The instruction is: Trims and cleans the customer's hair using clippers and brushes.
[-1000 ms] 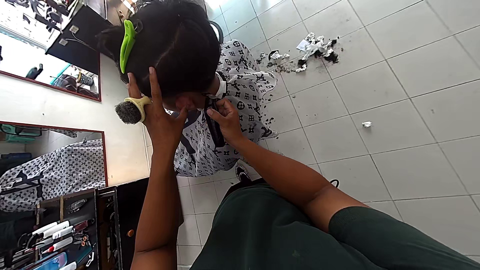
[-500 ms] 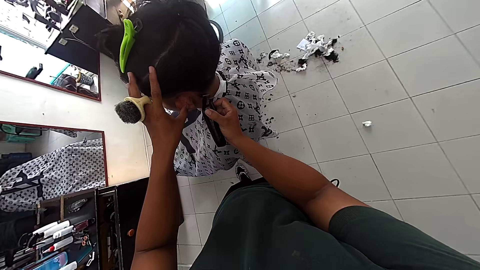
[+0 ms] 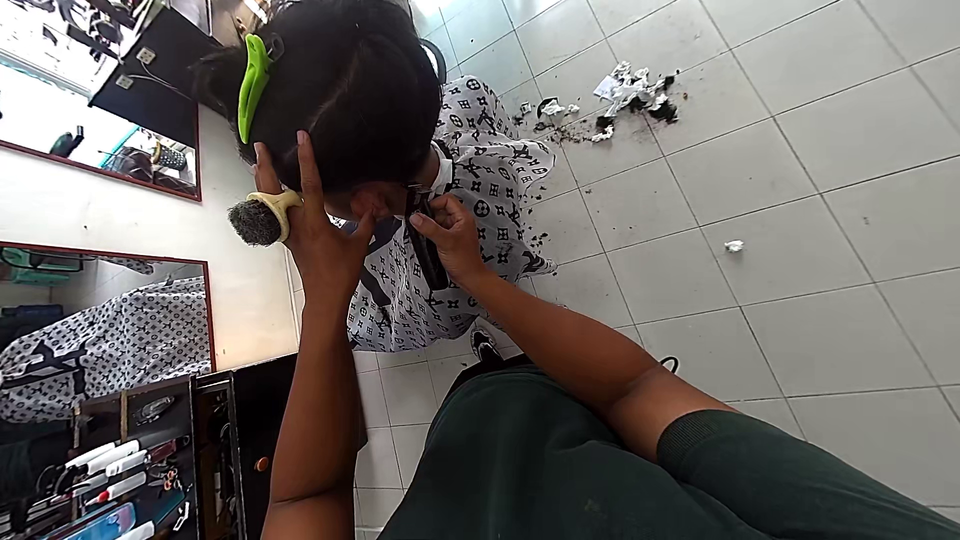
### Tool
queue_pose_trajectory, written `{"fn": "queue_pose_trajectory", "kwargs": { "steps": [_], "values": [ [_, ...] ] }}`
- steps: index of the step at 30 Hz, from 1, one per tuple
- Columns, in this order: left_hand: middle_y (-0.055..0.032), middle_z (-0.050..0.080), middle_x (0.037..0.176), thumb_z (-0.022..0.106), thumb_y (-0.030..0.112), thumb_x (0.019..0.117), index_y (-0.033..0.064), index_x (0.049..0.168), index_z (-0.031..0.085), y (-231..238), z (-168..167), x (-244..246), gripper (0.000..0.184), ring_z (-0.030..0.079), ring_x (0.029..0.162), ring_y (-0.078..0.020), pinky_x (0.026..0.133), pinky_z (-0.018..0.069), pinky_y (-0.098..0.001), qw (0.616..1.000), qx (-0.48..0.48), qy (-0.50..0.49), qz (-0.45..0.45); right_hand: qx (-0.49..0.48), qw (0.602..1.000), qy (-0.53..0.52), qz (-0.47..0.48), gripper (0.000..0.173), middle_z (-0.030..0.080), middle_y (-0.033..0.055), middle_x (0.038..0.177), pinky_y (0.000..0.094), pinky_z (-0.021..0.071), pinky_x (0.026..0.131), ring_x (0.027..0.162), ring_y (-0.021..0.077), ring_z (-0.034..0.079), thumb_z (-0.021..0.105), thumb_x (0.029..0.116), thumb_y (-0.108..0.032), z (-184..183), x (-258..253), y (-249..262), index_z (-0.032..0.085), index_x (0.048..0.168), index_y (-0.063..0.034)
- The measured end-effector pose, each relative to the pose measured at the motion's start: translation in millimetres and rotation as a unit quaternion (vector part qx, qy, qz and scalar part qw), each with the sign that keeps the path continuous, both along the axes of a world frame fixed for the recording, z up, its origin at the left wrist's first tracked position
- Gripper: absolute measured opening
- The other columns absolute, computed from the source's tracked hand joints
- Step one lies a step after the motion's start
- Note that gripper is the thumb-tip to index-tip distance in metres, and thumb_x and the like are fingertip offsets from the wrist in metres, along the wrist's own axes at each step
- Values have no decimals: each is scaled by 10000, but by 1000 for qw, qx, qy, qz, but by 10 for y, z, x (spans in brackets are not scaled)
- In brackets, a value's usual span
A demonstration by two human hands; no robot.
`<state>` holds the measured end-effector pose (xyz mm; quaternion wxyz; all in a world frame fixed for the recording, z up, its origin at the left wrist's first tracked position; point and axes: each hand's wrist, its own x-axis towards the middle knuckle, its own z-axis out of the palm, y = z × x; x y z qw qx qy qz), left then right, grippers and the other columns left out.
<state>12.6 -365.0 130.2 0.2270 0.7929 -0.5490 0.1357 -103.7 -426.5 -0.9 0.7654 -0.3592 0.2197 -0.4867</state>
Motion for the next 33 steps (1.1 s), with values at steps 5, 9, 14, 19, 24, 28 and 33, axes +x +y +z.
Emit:
{"fn": "queue_pose_trajectory", "kwargs": {
  "steps": [5,9,14,19,24,28,33],
  "values": [
    [-323,108,1666,878,234,712,126,1624,303,-7,0,0,1083,109,1545,-493,1235,153,-570,1000,-5,-7,-3,-3,1000,-8,23,173,655,-12,782,233,586,681,701,49,664,700,910,-69,8,-36,-3,555,1004,-55],
    [-315,110,1669,874,222,710,133,1623,308,-10,6,-8,1078,115,1548,-480,1232,166,-565,1000,-5,4,-1,6,1000,-9,17,163,650,-25,781,237,589,675,695,48,663,688,919,-71,-8,-43,-1,545,997,-72],
    [-311,105,1672,873,231,727,125,1625,298,-2,-9,17,1072,90,1551,-486,1238,131,-578,1000,-6,4,-10,6,1000,3,18,173,655,-12,790,233,583,682,704,47,661,700,926,-70,13,-31,-17,551,1013,-57],
    [-301,110,1674,870,242,717,135,1623,309,-1,-12,16,1071,113,1551,-467,1231,158,-569,1000,-8,4,-6,1,998,1,69,152,656,6,779,266,600,662,682,83,674,683,938,-90,4,-118,-60,560,1019,-53],
    [-290,108,1680,875,273,723,148,1625,306,-5,-12,5,1073,111,1554,-461,1232,142,-568,1000,-4,-4,3,3,999,14,41,162,662,-12,792,255,599,675,695,63,674,691,929,-82,-56,-140,-70,560,1022,-57],
    [-297,97,1678,866,241,725,139,1625,303,-7,-3,0,1066,104,1554,-465,1234,149,-566,1000,-1,-1,0,5,1000,20,22,161,661,-26,788,224,584,678,700,36,663,689,928,-65,-71,-117,-82,557,1020,-63],
    [-307,111,1672,870,233,714,125,1618,318,-7,-13,2,1064,104,1554,-470,1246,134,-549,1000,-9,-3,-2,15,999,27,26,166,667,-18,792,230,588,679,701,40,666,692,930,-67,-60,-115,-88,561,1031,-55]
  ]
}}
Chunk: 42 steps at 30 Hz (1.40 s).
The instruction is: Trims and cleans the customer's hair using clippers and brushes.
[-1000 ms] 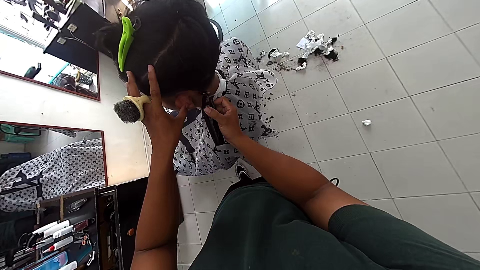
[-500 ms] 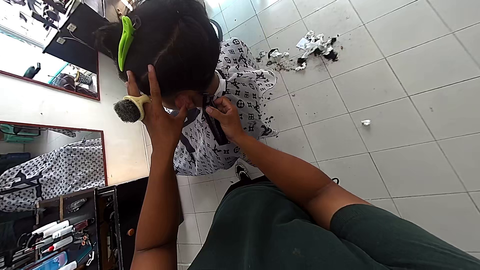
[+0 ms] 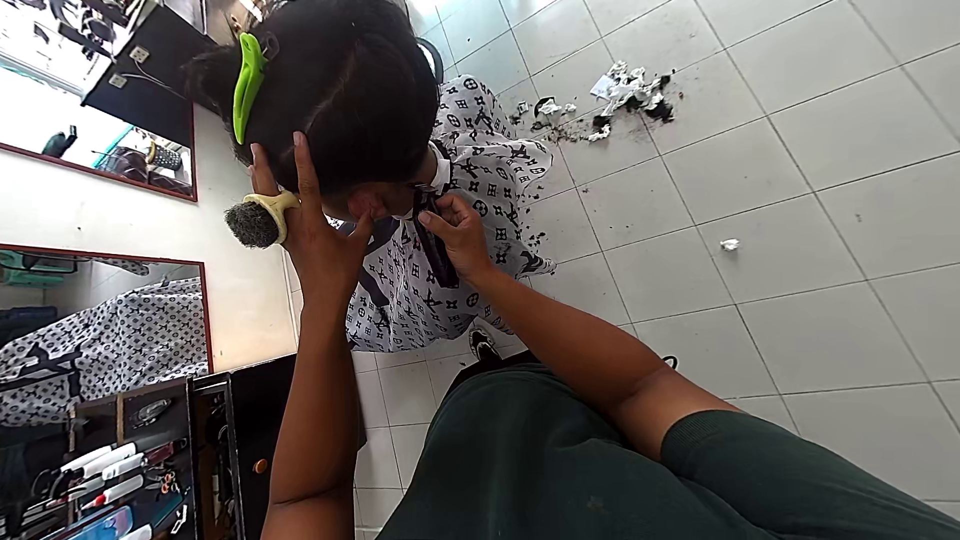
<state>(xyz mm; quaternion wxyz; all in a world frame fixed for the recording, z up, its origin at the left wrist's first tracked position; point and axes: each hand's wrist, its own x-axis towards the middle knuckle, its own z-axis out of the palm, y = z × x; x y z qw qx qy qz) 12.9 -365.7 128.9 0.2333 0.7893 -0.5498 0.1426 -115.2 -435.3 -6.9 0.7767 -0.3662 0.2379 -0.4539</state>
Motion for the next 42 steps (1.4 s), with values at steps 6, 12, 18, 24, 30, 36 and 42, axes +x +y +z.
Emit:
{"fn": "queue_pose_trajectory", "kwargs": {
  "steps": [6,12,18,24,30,36,42],
  "values": [
    [-288,94,1682,869,249,726,144,1624,308,9,3,6,1064,101,1556,-458,1232,143,-573,1000,4,6,3,-4,1000,5,2,179,671,-15,794,223,583,681,702,39,667,700,929,-74,11,10,-2,562,1041,-50],
    [-299,106,1677,858,237,724,139,1624,311,7,-5,14,1057,116,1552,-468,1234,166,-559,1000,1,9,3,-12,1000,10,15,178,673,2,809,241,588,695,724,53,671,706,931,-80,33,-7,-11,572,1040,-38],
    [-293,99,1680,871,263,728,138,1625,308,-3,-13,14,1067,100,1556,-464,1236,144,-566,1000,-3,10,-3,-7,1000,9,1,168,665,-6,800,242,591,690,714,53,671,696,932,-75,21,8,-10,561,1028,-49],
    [-321,132,1662,831,354,815,55,1598,341,27,-62,-19,971,138,1551,-450,1243,166,-534,997,-63,21,-45,-58,994,24,86,155,665,-22,765,244,585,648,676,51,663,699,930,-112,24,-250,-94,602,1030,-45],
    [-134,718,1103,613,450,986,91,1173,730,267,-518,-542,422,694,1022,-267,879,553,-488,967,27,38,-250,-5,995,96,41,145,722,34,864,294,612,604,664,129,702,580,996,-205,-156,-1070,-183,584,1101,-105],
    [-77,717,855,662,128,989,-15,1145,709,-138,-206,-645,217,663,685,-105,654,587,-289,860,108,350,-355,30,994,93,-55,103,735,36,823,281,624,621,664,143,725,476,1022,-82,-163,-1381,-170,575,1048,-86],
    [-18,727,936,488,158,1061,114,1156,619,-70,-161,-430,167,683,678,-60,499,544,-189,735,20,618,-277,17,992,105,-69,68,741,45,812,272,622,612,669,142,733,510,989,-84,-181,-1451,-71,549,1041,-63]
  ]
}}
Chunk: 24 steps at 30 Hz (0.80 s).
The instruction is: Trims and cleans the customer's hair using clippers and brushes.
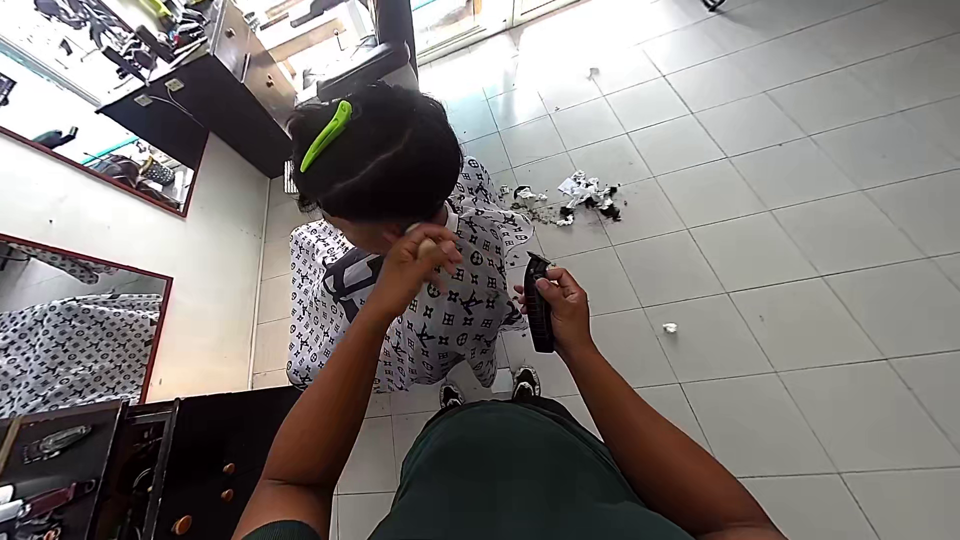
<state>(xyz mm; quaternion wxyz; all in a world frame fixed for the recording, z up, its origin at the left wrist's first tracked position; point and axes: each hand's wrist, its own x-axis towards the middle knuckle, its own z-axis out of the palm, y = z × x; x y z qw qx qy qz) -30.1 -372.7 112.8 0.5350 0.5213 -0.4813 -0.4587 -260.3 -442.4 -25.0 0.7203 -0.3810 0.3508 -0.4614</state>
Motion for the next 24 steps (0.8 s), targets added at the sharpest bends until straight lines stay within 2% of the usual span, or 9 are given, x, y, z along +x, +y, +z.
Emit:
{"fn": "queue_pose_trajectory", "kwargs": {
  "steps": [2,5,9,12,15,17,19,21,24],
  "values": [
    [-44,736,922,483,163,1064,86,1153,630,23,42,-8,189,688,653,-78,498,554,-206,996,45,64,-36,-3,1000,4,1,72,740,39,816,267,622,605,670,134,733,513,985,-88,1,-6,21,546,1043,-61],
    [-22,744,888,520,340,1072,187,1091,718,-13,-21,44,251,677,624,-69,504,549,-193,977,-142,159,-10,-6,1000,3,0,67,742,45,821,269,622,604,674,141,736,502,992,-85,38,6,34,541,1039,-58],
    [-51,740,877,498,322,1060,152,1128,671,11,-214,69,252,659,570,-72,437,511,-184,982,-93,159,-34,-36,999,12,4,80,744,39,818,269,622,607,672,134,733,541,958,-91,112,33,88,552,1034,-66],
    [-42,754,876,568,355,1047,159,1091,732,-5,-185,138,260,669,604,-71,481,523,-190,962,-198,189,-22,-78,997,21,9,124,750,18,830,273,622,613,669,125,730,600,922,-89,171,83,105,557,1038,-78],
    [-39,762,886,411,302,1065,163,1104,673,7,-211,161,299,672,612,-75,475,499,-184,969,-99,221,-49,-96,995,12,19,129,755,13,830,269,625,623,675,123,734,608,920,-90,252,153,172,560,1039,-90],
    [-40,764,944,449,255,1042,128,1161,646,108,-142,190,262,693,645,-71,470,514,-187,975,-49,196,-88,-110,994,0,28,157,762,19,845,269,626,627,682,125,737,655,911,-118,299,181,193,568,1040,-102],
    [-13,764,971,520,347,1052,164,1163,693,265,17,332,276,693,675,-57,498,529,-183,975,-122,171,-71,-120,992,-10,31,178,766,25,863,273,628,630,696,128,741,692,909,-150,325,190,210,574,1036,-113],
    [39,737,929,406,412,1072,231,1115,713,354,208,546,358,642,649,-34,516,508,-170,959,-240,152,-7,-116,993,-16,31,145,766,32,864,280,632,633,699,139,745,684,923,-154,322,205,237,590,1030,-124],
    [31,672,803,321,430,1050,216,993,698,296,326,703,437,592,598,-72,496,475,-204,911,-341,228,37,-100,994,-8,30,81,763,43,854,282,630,626,681,148,742,628,947,-133,328,252,293,600,1022,-124]
  ]
}}
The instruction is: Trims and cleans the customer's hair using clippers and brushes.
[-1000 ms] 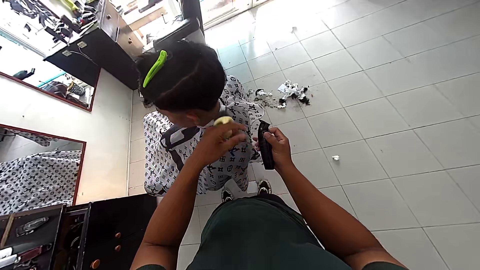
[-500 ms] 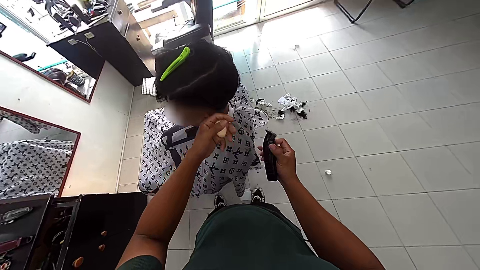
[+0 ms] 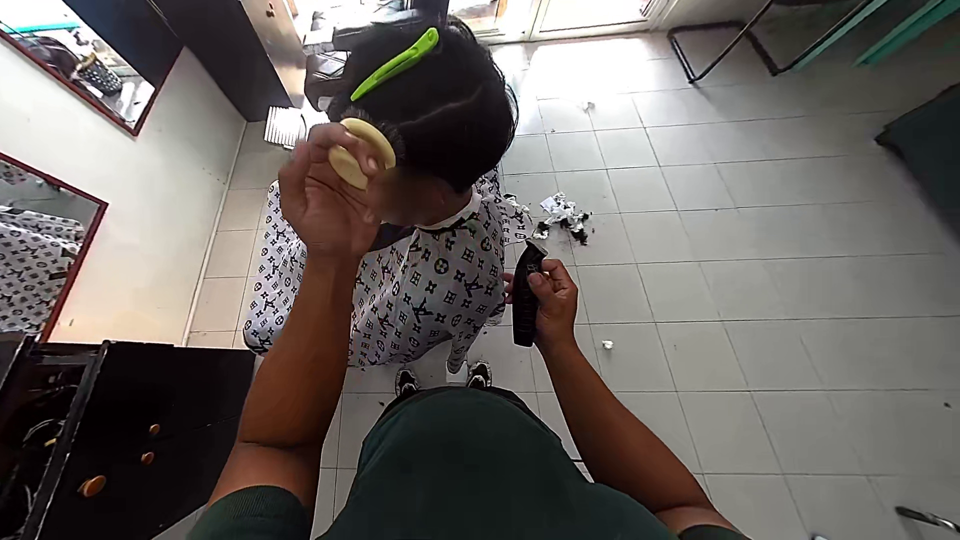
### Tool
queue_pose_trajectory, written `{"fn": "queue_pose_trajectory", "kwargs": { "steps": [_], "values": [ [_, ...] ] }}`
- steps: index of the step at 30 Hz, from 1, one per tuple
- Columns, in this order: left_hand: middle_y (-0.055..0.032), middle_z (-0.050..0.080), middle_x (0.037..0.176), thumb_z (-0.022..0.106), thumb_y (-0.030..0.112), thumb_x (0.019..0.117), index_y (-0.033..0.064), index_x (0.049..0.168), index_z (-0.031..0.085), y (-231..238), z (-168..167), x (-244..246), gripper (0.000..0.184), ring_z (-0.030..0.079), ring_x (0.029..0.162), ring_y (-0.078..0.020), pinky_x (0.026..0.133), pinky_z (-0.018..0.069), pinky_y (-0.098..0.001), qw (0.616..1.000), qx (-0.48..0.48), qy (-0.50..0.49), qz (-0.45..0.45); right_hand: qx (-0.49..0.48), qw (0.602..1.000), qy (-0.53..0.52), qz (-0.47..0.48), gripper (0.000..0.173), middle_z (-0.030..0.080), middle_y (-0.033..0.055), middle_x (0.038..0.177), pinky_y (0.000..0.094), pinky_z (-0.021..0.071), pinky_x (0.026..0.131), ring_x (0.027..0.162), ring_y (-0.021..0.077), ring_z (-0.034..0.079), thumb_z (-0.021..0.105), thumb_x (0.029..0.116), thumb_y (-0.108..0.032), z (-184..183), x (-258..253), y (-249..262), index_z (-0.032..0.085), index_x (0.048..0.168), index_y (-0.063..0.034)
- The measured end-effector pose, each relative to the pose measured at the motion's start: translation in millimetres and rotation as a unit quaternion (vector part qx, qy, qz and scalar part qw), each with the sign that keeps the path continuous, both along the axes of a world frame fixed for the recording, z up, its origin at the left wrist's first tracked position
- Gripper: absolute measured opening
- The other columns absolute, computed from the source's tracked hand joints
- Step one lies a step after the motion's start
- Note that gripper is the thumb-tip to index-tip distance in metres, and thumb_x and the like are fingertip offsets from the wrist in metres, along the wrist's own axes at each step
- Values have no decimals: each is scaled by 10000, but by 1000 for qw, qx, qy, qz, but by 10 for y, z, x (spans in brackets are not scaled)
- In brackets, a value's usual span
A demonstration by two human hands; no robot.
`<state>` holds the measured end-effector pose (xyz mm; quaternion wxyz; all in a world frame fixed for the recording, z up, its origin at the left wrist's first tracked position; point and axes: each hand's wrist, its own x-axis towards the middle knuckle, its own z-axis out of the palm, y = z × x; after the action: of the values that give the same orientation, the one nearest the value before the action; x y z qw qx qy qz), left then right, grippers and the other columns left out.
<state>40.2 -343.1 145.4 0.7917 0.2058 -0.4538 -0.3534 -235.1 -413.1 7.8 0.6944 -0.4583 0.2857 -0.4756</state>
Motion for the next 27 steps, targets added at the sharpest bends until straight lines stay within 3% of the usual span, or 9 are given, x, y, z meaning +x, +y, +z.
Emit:
{"fn": "queue_pose_trajectory", "kwargs": {
  "steps": [3,8,13,16,18,21,23,25,27],
  "values": [
    [24,693,845,423,507,1029,234,1014,712,-157,-208,-100,398,614,618,-73,509,494,-204,997,18,-3,-71,8,1000,-7,1,69,766,47,872,284,631,623,692,151,747,590,969,-139,42,60,51,591,1037,-137],
    [-63,756,923,455,350,1062,153,1099,693,-234,-535,-423,311,688,644,-99,495,523,-205,962,146,-19,-231,15,999,-32,-7,70,759,76,827,285,629,622,673,163,743,593,986,-188,72,86,96,609,1022,-129],
    [-52,750,954,407,353,1065,165,1099,676,-310,-527,-397,331,708,728,-123,548,549,-227,966,148,3,-211,7,998,-43,-36,82,763,64,848,289,633,641,709,158,751,609,987,-212,46,130,110,614,1034,-145],
    [-40,748,948,440,147,1033,62,1100,641,-102,-471,-446,228,702,700,-80,516,548,-205,941,244,-199,-127,-2,997,-57,-45,190,763,56,892,293,635,630,719,157,752,733,924,-277,79,212,110,617,1032,-172],
    [-47,733,920,619,97,975,20,1025,729,137,-358,-473,144,665,732,-100,603,539,-252,847,187,-484,116,-14,997,-65,-39,256,763,40,920,291,632,622,705,144,743,792,884,-302,103,306,115,621,1038,-189],
    [-165,735,1141,664,162,959,88,1041,782,144,-369,-315,161,707,1036,-319,832,565,-485,677,101,-627,372,-48,997,-55,-21,257,753,2,997,283,623,626,714,109,723,759,904,-258,144,528,128,576,1077,-205],
    [-245,525,1478,665,135,939,166,1266,723,49,-359,-180,334,455,1405,-437,1140,359,-584,630,142,-663,380,-82,995,-55,-7,287,733,11,1078,269,611,623,733,99,711,753,917,-288,185,732,143,559,1109,-200],
    [-251,262,1656,658,143,921,273,1419,629,-30,-379,-81,516,179,1543,-472,1209,187,-641,591,183,-699,358,-96,993,-62,-3,294,717,6,1054,264,605,618,732,90,701,751,910,-281,257,965,160,540,1089,-182],
    [-213,210,1686,655,145,933,290,1399,644,-29,-419,-70,488,134,1559,-455,1195,181,-665,584,196,-706,350,-84,993,-80,-23,247,714,-15,906,290,619,614,700,93,706,713,881,-147,337,1191,163,534,1050,-134]
  ]
}}
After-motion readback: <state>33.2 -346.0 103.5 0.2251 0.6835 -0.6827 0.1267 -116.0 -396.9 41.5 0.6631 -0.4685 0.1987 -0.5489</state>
